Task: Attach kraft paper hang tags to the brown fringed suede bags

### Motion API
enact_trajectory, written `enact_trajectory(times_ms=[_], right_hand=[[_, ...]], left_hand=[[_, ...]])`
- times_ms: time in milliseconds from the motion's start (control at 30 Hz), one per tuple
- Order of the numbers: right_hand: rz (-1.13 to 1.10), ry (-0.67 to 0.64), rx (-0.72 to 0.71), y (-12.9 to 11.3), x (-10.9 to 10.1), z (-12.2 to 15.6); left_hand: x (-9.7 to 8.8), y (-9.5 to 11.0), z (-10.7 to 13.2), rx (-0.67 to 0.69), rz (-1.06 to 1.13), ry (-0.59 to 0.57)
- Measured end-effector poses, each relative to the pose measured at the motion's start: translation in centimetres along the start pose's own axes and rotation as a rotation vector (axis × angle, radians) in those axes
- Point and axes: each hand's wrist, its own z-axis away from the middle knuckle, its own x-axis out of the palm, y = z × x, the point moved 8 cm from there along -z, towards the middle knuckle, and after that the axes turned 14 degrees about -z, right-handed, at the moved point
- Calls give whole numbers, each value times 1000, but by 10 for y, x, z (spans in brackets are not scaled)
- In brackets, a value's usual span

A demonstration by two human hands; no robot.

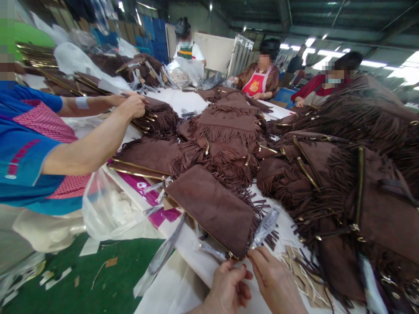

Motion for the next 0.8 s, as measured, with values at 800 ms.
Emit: enact_trajectory(times_ms=[800], right_hand=[[-231,117,-51,-2,-12,-6]], left_hand=[[-8,11,-9,122,-179,315]])
